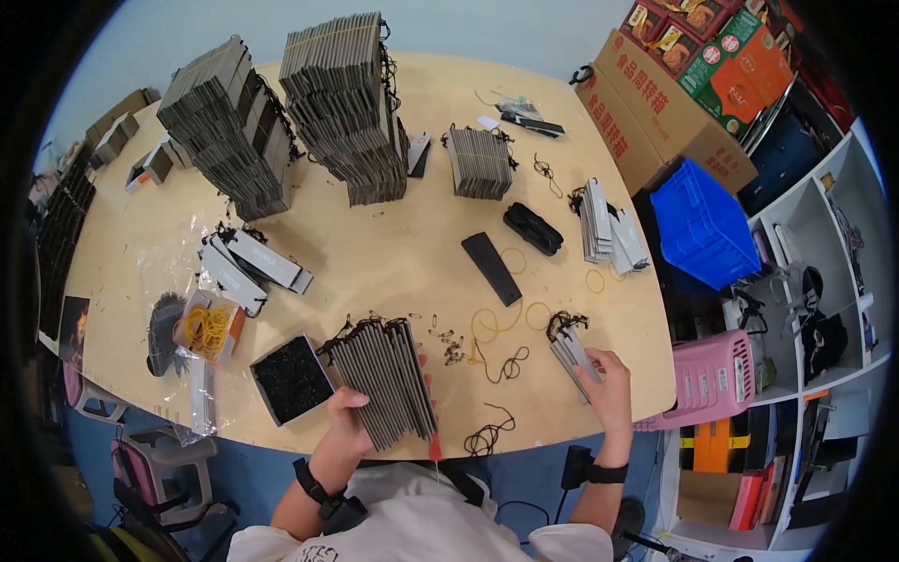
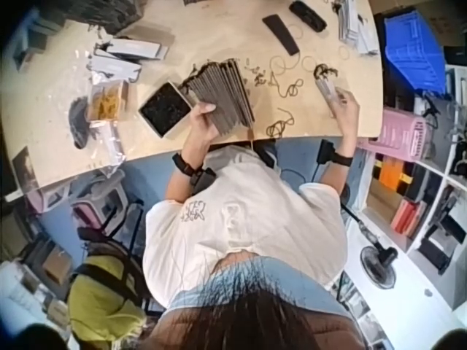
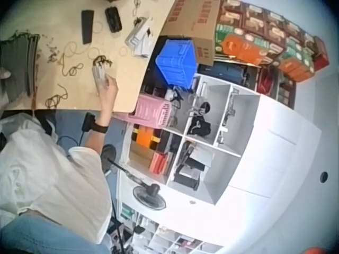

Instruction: Bundling stacks of small black components with rubber bands on a work table.

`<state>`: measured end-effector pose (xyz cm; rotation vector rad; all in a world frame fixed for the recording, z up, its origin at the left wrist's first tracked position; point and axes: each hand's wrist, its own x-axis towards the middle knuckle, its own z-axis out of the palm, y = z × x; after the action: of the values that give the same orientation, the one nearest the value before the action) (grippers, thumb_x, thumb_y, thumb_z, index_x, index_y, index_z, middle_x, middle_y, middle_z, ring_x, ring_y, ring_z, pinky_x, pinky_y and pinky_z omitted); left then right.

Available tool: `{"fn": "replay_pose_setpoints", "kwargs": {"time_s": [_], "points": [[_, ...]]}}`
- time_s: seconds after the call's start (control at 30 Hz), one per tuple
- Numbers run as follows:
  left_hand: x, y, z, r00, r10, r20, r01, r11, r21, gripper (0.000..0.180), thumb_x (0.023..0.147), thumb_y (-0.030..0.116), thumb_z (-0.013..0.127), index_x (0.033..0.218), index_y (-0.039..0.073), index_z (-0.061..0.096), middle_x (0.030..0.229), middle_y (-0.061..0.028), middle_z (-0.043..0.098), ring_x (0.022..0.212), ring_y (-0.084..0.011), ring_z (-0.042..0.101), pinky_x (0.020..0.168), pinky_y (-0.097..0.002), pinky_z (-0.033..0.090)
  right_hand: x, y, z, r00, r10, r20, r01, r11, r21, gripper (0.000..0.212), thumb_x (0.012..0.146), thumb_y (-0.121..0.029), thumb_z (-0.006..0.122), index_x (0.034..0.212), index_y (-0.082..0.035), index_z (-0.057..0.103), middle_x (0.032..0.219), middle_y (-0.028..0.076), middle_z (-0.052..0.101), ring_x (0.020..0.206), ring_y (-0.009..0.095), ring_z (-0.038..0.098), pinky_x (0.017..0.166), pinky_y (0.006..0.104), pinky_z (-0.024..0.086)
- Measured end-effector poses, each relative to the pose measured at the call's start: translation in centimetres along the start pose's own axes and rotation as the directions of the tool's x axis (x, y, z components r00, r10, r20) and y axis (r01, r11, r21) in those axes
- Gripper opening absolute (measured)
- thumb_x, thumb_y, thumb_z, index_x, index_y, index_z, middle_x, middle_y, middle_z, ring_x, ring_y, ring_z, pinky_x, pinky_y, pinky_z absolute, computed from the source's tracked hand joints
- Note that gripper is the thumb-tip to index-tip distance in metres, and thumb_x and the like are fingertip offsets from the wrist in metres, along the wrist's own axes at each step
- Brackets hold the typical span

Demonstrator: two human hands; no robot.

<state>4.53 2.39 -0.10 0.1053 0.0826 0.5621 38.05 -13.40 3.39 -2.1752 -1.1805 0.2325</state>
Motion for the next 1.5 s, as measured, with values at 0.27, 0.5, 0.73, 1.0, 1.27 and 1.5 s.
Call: {"fn": "replay_pose_setpoints", "kwargs": {"time_s": [0.27, 0.5, 0.73, 1.0, 1.27, 1.5], "points": [[0.0, 0.2, 0.2, 1.0, 0.008, -0.017, -0.007, 1.0, 0.026, 0.09, 0.06, 0.013, 0.056, 0.145, -0.003, 0.032, 0.143, -0.0222, 0.044, 0.135, -0.039, 0.042, 0.111, -0.054, 0.037, 0.1, 0.1, 0.1, 1.0, 0.008, 0.001, -0.008, 1.0, -0.021, 0.03, 0.076, -0.006, 0.076, 0.104, 0.001, 0.067, 0.088, 0.014, 0.065, 0.081, 0.025, 0.062, 0.076, 0.0336, 0.049], [0.0, 0.2, 0.1, 1.0, 0.001, -0.006, -0.001, 1.0, -0.003, 0.092, 0.06, 0.012, 0.058, 0.147, -0.002, 0.031, 0.145, -0.0221, 0.042, 0.135, -0.0394, 0.041, 0.112, -0.0539, 0.035, 0.0, -0.3, 0.1, 1.0, 0.029, -0.009, -0.029, 1.0, 0.007, 0.031, 0.075, -0.005, 0.077, 0.104, 0.001, 0.067, 0.089, 0.013, 0.065, 0.081, 0.023, 0.063, 0.075, 0.033, 0.05], [0.0, 0.1, 0.1, 1.0, 0.0, -0.009, 0.0, 1.0, -0.002, 0.092, 0.06, 0.011, 0.058, 0.146, -0.002, 0.031, 0.145, -0.0223, 0.042, 0.136, -0.0397, 0.041, 0.112, -0.0551, 0.035, 0.0, -0.3, 0.1, 0.999, 0.035, 0.001, -0.035, 0.999, 0.002, 0.032, 0.075, -0.005, 0.076, 0.105, 0.002, 0.067, 0.088, 0.013, 0.065, 0.08, 0.023, 0.063, 0.075, 0.0323, 0.05], [0.1, 0.1, 0.1, 1.0, 0.012, -0.005, -0.012, 1.0, 0.0, 0.091, 0.059, 0.011, 0.058, 0.146, -0.002, 0.031, 0.143, -0.0218, 0.044, 0.135, -0.0394, 0.041, 0.11, -0.0556, 0.037, -0.2, -0.5, 0.2, 0.999, 0.035, -0.005, -0.035, 0.999, 0.01, 0.031, 0.076, -0.004, 0.076, 0.105, 0.002, 0.067, 0.089, 0.012, 0.064, 0.08, 0.022, 0.063, 0.073, 0.0317, 0.05], [0.2, 0.1, 0.3, 0.999, 0.029, -0.029, -0.028, 0.998, 0.048, 0.091, 0.059, 0.013, 0.059, 0.145, -0.002, 0.033, 0.143, -0.0222, 0.044, 0.13, -0.0389, 0.046, 0.108, -0.0573, 0.039, -0.3, -0.6, 0.3, 0.998, 0.057, -0.008, -0.057, 0.998, 0.007, 0.03, 0.077, -0.004, 0.075, 0.106, 0.001, 0.067, 0.091, 0.013, 0.065, 0.082, 0.022, 0.064, 0.073, 0.0318, 0.05], [-0.3, -0.1, -1.1, 0.994, 0.031, -0.104, -0.023, 0.996, 0.084, 0.089, 0.059, 0.014, 0.059, 0.144, -0.001, 0.035, 0.143, -0.0222, 0.044, 0.128, -0.038, 0.048, 0.106, -0.0592, 0.04, -0.3, -0.5, 0.3, 0.999, 0.045, 0.002, -0.045, 0.999, 0.005, 0.031, 0.077, -0.005, 0.075, 0.106, 0.001, 0.067, 0.092, 0.013, 0.066, 0.083, 0.022, 0.065, 0.074, 0.0319, 0.05]]}}
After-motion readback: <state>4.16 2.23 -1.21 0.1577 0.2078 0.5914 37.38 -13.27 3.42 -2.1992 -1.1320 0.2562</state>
